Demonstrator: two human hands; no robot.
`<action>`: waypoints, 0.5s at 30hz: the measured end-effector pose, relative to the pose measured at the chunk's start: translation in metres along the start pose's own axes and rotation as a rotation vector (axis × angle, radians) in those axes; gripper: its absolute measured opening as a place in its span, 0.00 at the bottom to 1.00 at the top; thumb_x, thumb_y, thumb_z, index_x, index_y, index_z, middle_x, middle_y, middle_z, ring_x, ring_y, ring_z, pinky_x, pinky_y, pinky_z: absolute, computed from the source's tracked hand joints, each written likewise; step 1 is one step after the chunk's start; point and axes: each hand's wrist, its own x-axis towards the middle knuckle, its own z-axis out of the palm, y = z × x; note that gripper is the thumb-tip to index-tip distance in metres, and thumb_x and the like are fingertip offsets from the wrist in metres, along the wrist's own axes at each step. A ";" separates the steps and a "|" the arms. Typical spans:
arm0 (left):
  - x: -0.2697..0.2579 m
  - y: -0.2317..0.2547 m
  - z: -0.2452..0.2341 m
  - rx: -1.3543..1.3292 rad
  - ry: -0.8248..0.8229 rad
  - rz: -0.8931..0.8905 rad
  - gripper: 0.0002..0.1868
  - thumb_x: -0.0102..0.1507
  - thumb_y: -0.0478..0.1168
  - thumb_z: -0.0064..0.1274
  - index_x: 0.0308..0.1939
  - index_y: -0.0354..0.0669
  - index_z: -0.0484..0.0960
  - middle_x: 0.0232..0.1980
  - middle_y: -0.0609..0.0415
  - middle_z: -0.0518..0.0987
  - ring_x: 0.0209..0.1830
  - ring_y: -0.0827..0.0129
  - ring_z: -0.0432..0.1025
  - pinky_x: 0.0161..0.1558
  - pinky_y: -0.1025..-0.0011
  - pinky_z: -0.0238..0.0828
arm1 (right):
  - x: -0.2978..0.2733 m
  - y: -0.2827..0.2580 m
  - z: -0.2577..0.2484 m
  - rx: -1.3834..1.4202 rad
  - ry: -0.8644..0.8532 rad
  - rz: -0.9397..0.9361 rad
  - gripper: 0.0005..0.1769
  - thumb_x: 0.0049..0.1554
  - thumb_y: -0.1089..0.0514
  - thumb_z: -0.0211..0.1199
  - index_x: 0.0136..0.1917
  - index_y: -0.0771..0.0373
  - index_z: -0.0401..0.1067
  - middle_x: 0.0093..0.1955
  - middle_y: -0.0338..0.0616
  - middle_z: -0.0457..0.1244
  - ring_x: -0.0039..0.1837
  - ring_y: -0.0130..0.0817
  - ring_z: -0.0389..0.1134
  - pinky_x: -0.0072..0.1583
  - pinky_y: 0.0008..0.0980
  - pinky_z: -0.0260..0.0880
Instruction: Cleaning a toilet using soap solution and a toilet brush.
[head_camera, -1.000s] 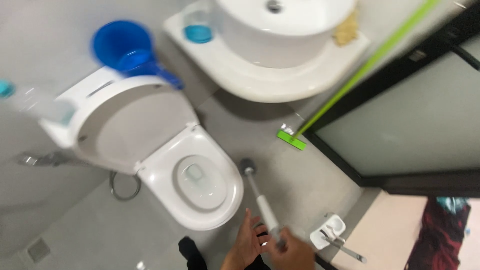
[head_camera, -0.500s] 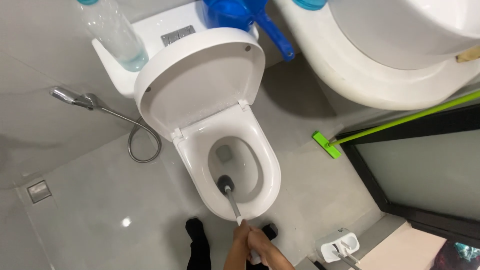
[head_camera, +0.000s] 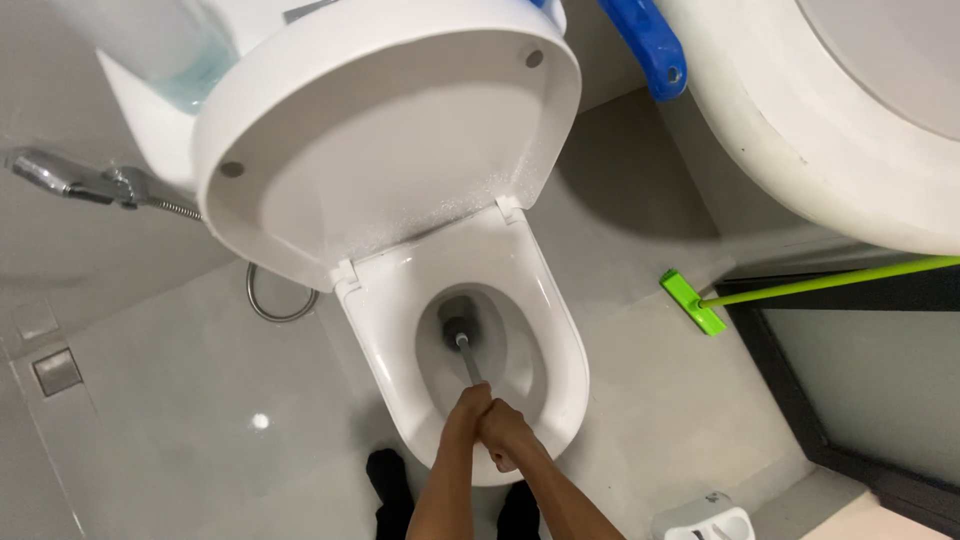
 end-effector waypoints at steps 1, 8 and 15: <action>0.003 0.001 -0.003 -0.024 -0.015 -0.014 0.33 0.73 0.56 0.34 0.58 0.22 0.74 0.54 0.32 0.81 0.48 0.51 0.77 0.50 0.56 0.75 | 0.007 -0.007 -0.005 -0.080 -0.016 -0.035 0.26 0.56 0.69 0.61 0.66 0.77 0.61 0.44 0.48 0.66 0.34 0.36 0.68 0.32 0.34 0.71; -0.076 -0.047 0.033 -0.111 -0.112 -0.121 0.37 0.74 0.58 0.28 0.69 0.26 0.69 0.62 0.38 0.79 0.57 0.52 0.75 0.58 0.61 0.72 | -0.165 -0.029 -0.047 0.060 -0.138 0.086 0.29 0.63 0.54 0.54 0.70 0.75 0.55 0.50 0.58 0.69 0.40 0.42 0.70 0.39 0.36 0.71; -0.083 -0.036 0.037 -0.003 0.059 -0.252 0.39 0.74 0.58 0.26 0.70 0.22 0.66 0.65 0.31 0.75 0.62 0.45 0.75 0.62 0.59 0.74 | -0.143 -0.043 -0.066 0.287 -0.171 0.112 0.37 0.67 0.46 0.46 0.79 0.68 0.41 0.55 0.63 0.70 0.45 0.49 0.73 0.45 0.43 0.71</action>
